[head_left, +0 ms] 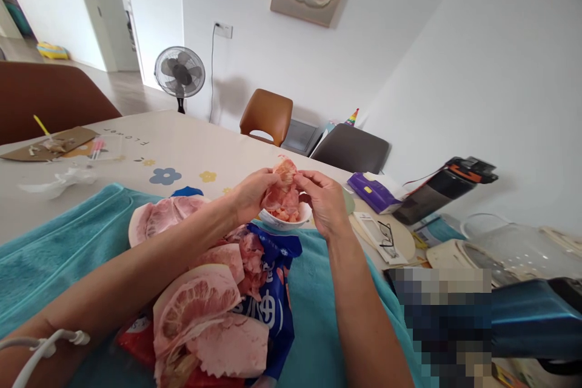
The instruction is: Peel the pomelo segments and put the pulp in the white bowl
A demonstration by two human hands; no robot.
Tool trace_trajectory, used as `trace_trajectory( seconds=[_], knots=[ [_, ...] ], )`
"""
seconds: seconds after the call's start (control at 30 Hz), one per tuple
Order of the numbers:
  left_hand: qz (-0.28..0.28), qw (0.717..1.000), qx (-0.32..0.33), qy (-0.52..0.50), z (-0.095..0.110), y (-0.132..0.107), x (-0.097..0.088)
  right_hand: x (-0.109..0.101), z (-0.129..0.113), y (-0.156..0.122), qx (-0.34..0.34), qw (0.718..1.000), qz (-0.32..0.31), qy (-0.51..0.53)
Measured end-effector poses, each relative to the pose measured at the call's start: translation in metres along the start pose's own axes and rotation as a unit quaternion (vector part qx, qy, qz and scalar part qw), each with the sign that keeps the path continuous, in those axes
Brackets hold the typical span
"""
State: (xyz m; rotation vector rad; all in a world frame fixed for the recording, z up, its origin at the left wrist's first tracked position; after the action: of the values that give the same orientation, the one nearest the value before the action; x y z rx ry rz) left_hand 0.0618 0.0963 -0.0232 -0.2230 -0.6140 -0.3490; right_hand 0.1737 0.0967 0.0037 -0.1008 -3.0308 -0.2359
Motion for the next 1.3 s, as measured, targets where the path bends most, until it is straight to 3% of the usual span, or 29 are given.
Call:
trace_trajectory(
  seconds=[0.13,0.3,0.53,0.9,1.0,1.17,1.3],
  knots=[
    [-0.01,0.999,-0.007,0.049,0.0,-0.002,0.004,-0.007,-0.002,0.0,-0.005,1.0,0.014,-0.016],
    [0.0,0.998,-0.004,0.058,0.001,-0.007,0.004,-0.012,-0.014,-0.001,-0.06,0.994,0.03,-0.085],
    [-0.024,0.999,-0.039,0.01,-0.009,-0.001,0.0,-0.008,-0.004,-0.003,0.0,0.997,0.055,0.044],
    [-0.026,0.999,-0.036,-0.017,-0.006,0.002,-0.002,-0.003,0.016,0.004,0.045,0.988,0.024,0.144],
    [0.013,1.0,-0.011,0.015,-0.001,-0.001,-0.006,-0.001,0.02,0.005,0.047,0.992,0.006,0.117],
    [0.056,0.993,0.026,0.103,0.005,-0.004,-0.011,0.001,0.02,0.005,0.033,0.999,-0.014,-0.015],
    [0.067,0.988,0.04,0.137,0.006,-0.002,-0.017,-0.017,0.003,0.005,-0.047,0.989,0.07,-0.12]
  ],
)
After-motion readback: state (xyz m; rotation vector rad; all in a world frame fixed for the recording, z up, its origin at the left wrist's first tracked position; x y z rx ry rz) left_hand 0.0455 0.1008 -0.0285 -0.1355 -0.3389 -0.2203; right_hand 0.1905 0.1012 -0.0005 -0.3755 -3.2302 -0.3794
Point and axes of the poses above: each hand's wrist, its own y-axis towards the middle knuckle, its own x-axis out of the palm, z = x × y, the point moved 10 cm from there along y, towards the middle knuckle, and after that the axes turned 4 degrees about y, right-handed, at the moved point
